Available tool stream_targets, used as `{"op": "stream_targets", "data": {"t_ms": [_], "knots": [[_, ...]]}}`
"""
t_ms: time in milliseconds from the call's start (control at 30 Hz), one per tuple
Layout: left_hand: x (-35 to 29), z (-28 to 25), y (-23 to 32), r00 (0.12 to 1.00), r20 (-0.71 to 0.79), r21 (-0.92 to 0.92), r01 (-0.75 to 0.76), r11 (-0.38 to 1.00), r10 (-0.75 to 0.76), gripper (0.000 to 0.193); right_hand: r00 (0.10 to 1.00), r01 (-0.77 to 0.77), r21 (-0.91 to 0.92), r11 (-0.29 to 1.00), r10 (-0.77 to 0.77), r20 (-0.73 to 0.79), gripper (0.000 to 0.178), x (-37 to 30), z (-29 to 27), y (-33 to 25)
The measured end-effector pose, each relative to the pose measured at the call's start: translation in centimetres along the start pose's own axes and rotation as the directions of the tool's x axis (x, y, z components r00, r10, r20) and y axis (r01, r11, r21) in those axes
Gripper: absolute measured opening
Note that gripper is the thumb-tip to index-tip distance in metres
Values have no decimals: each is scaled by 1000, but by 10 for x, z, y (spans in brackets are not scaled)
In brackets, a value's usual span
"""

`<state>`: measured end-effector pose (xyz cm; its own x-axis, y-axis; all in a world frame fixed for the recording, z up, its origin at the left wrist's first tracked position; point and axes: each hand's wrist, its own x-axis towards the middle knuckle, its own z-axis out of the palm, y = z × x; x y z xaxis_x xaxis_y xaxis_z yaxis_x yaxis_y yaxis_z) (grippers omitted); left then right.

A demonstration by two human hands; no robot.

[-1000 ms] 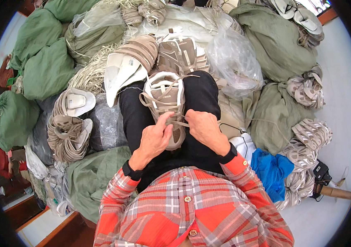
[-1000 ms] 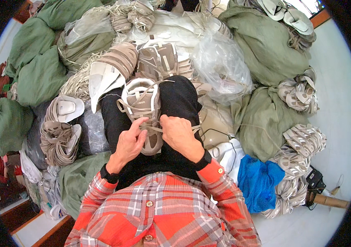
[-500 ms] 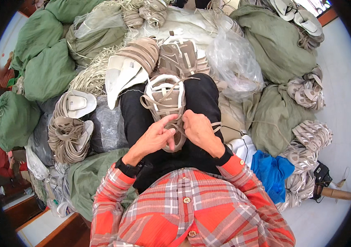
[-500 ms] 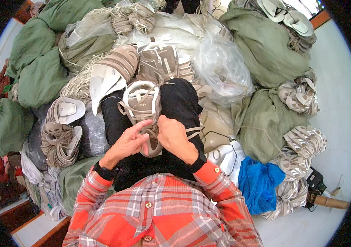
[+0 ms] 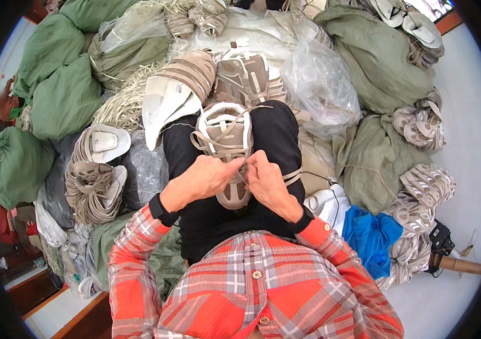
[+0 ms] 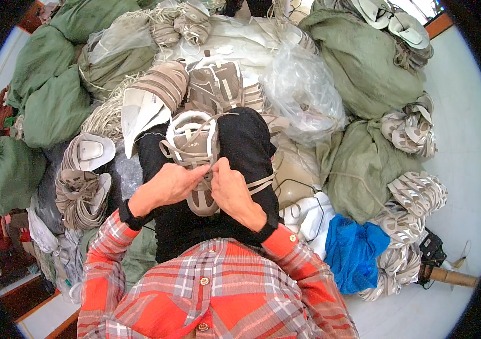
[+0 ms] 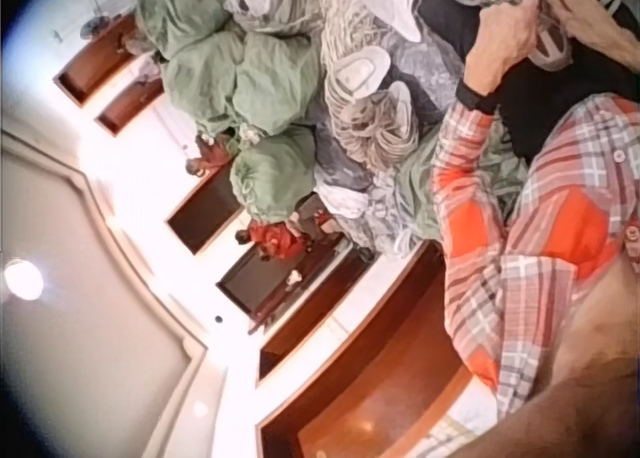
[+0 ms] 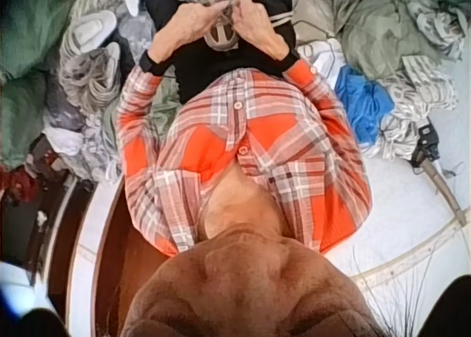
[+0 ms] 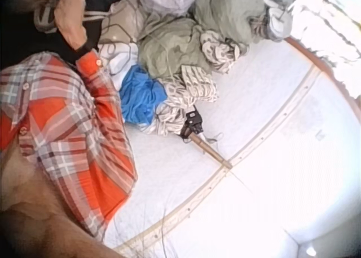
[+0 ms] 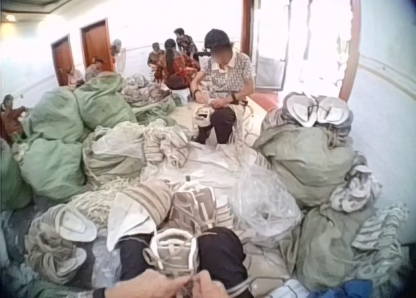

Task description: The recorder is threading laces through the eyelets of a shoe and tying them.

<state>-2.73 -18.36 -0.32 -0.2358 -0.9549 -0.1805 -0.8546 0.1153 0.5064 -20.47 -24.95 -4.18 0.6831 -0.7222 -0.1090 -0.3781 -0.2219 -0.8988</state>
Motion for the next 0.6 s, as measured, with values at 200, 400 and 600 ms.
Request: {"op": "stream_targets", "data": {"t_ms": [200,400,600], "knots": [[13,-6,-7,989,88,-544,149,826,-120,18,972,-122,244,962,67,225,19,8,-14,2],[23,-4,4,963,86,-474,266,839,-257,15,979,204,-166,965,-199,45,22,13,-5,9],[21,17,-2,983,-181,59,20,998,-9,12,976,-34,46,998,23,218,28,18,-18,-10]]}}
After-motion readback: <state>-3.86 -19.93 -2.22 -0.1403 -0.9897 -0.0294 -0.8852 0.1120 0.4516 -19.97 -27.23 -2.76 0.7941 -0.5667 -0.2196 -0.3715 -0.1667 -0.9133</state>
